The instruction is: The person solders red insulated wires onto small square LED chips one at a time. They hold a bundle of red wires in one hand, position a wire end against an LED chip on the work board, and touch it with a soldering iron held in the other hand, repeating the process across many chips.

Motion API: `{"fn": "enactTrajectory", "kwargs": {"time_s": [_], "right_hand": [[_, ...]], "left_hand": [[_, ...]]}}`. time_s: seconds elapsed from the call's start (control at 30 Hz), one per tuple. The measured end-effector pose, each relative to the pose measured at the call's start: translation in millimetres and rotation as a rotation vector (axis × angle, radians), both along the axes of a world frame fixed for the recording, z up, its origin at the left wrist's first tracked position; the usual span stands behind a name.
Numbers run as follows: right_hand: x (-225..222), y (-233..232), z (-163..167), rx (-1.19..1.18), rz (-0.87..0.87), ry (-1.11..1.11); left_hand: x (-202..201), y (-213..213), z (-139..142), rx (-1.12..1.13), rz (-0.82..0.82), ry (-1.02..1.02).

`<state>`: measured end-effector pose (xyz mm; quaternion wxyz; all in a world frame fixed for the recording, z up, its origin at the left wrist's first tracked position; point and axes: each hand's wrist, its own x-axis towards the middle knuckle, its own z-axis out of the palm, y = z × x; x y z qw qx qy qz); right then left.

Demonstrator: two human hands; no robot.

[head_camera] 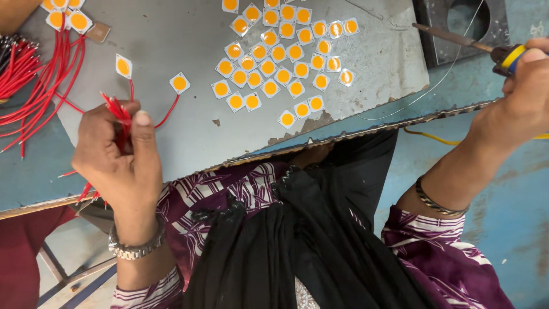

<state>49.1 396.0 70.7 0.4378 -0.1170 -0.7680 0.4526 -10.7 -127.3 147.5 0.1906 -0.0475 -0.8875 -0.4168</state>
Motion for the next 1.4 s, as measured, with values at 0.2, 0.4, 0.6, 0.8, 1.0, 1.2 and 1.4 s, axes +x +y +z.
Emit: {"fn": "enactTrajectory", "kwargs": {"time_s": [0.2, 0.4, 0.6, 0.8, 1.0, 1.2, 1.4], "right_hand": [[-1.3, 0.2, 0.0, 0.022, -0.014, -0.067], [-1.6, 6.8, -3.6, 0.007, -0.017, -0.124], [4.4, 18.3, -13.1, -0.044, 0.008, -0.115], [8.7, 26.9, -20.6, 0.000, 0.003, -0.167], [25.0, -16.4, -3.9, -0.232, 0.134, 0.050], [9.3, -119.6, 19.9, -0.266, 0.463, 0.167], [-4.0, -199.9, 30.4, -0.123, 0.722, 0.041]], "left_hand": [[-1.9, -1.0, -5.7, -0.062, -0.087, 0.058], [-1.8, -3.8, -11.9, -0.011, -0.074, 0.043], [-6.1, -11.5, -9.2, -0.385, -0.011, 0.106], [-6.0, -10.4, -2.7, -0.492, -0.050, 0.299], [6.6, 19.1, -2.8, 0.041, -0.304, 0.084], [4.9, 53.2, -1.7, 0.125, -0.473, 0.008], [-1.0, 52.8, -2.6, -0.011, -0.529, 0.048]]}}
